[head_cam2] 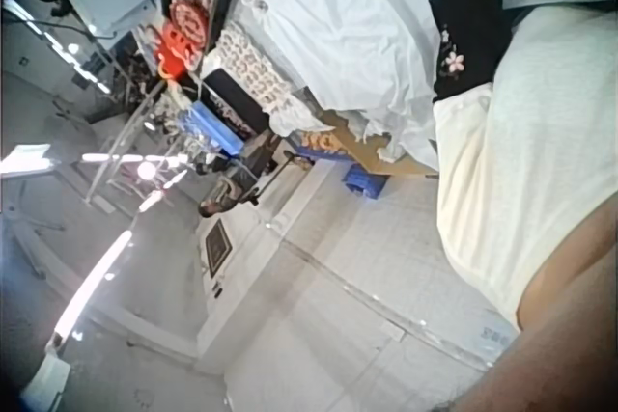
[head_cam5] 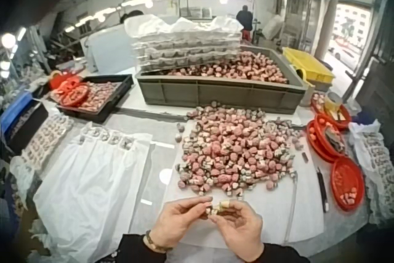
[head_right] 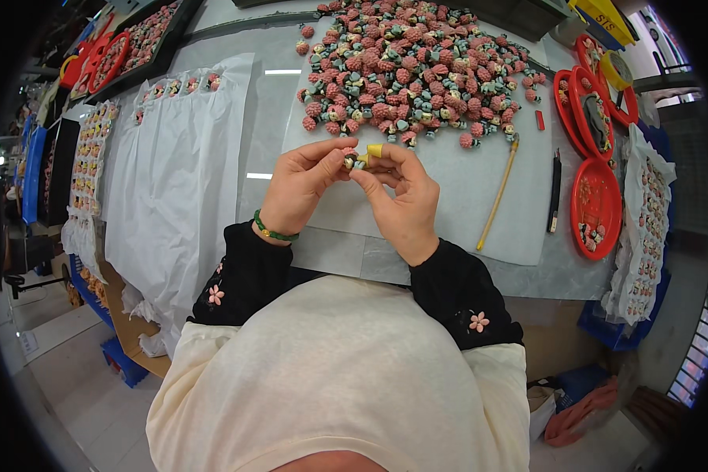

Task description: The person lays out plastic packaging trays and paper sheets on the table, wipes their hands with a cloth, and assembles small figurines by hand before arranging them into rows on the sheet.

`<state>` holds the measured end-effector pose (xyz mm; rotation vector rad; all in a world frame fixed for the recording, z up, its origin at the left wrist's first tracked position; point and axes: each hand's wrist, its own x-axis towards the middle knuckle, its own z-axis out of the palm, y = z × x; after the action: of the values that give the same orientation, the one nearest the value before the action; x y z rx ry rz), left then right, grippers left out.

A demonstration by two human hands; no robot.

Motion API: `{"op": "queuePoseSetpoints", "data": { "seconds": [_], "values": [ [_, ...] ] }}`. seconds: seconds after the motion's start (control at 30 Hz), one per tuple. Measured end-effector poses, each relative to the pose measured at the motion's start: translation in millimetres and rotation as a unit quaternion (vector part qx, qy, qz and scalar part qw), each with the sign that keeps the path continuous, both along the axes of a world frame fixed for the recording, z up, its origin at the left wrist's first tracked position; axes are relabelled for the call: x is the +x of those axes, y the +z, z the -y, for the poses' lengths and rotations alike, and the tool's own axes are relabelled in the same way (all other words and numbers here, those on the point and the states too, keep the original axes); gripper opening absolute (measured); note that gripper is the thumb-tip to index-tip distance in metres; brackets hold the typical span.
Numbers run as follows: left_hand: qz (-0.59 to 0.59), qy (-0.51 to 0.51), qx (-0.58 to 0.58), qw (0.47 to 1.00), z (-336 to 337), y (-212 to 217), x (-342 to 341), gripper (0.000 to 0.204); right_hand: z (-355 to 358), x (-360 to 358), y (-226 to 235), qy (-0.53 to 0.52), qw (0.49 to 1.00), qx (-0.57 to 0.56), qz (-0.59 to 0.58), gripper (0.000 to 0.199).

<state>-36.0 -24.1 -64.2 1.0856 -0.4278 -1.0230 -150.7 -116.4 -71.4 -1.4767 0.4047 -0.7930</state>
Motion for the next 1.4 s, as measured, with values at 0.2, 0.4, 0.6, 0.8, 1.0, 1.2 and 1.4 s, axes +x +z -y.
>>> {"op": "queuePoseSetpoints", "data": {
  "seconds": [0.2,0.4,0.6,0.8,1.0,1.2,1.4],
  "values": [
    [-0.080,-0.002,-0.023,0.997,-2,3,1,0.028,5,0,7,-0.013,0.955,-0.295,-0.038,0.023],
    [-0.111,0.002,0.003,0.994,-1,1,7,0.026,30,5,20,-0.072,0.892,-0.433,-0.107,0.022],
    [-0.076,0.017,0.070,0.995,1,7,5,0.026,54,14,2,-0.140,0.832,-0.503,-0.189,0.016],
    [-0.055,0.000,0.063,0.997,9,6,1,0.026,42,4,28,-0.079,0.961,-0.252,-0.087,0.014],
    [0.073,0.020,0.022,0.997,13,10,-7,0.033,15,11,16,0.064,0.986,0.151,0.023,0.016],
    [0.062,-0.011,0.041,0.997,14,6,-2,0.028,14,2,5,0.097,0.977,0.189,0.012,0.022],
    [-0.003,0.005,-0.016,1.000,2,6,1,0.026,8,4,0,0.059,0.991,0.114,0.033,0.040]
  ]
}}
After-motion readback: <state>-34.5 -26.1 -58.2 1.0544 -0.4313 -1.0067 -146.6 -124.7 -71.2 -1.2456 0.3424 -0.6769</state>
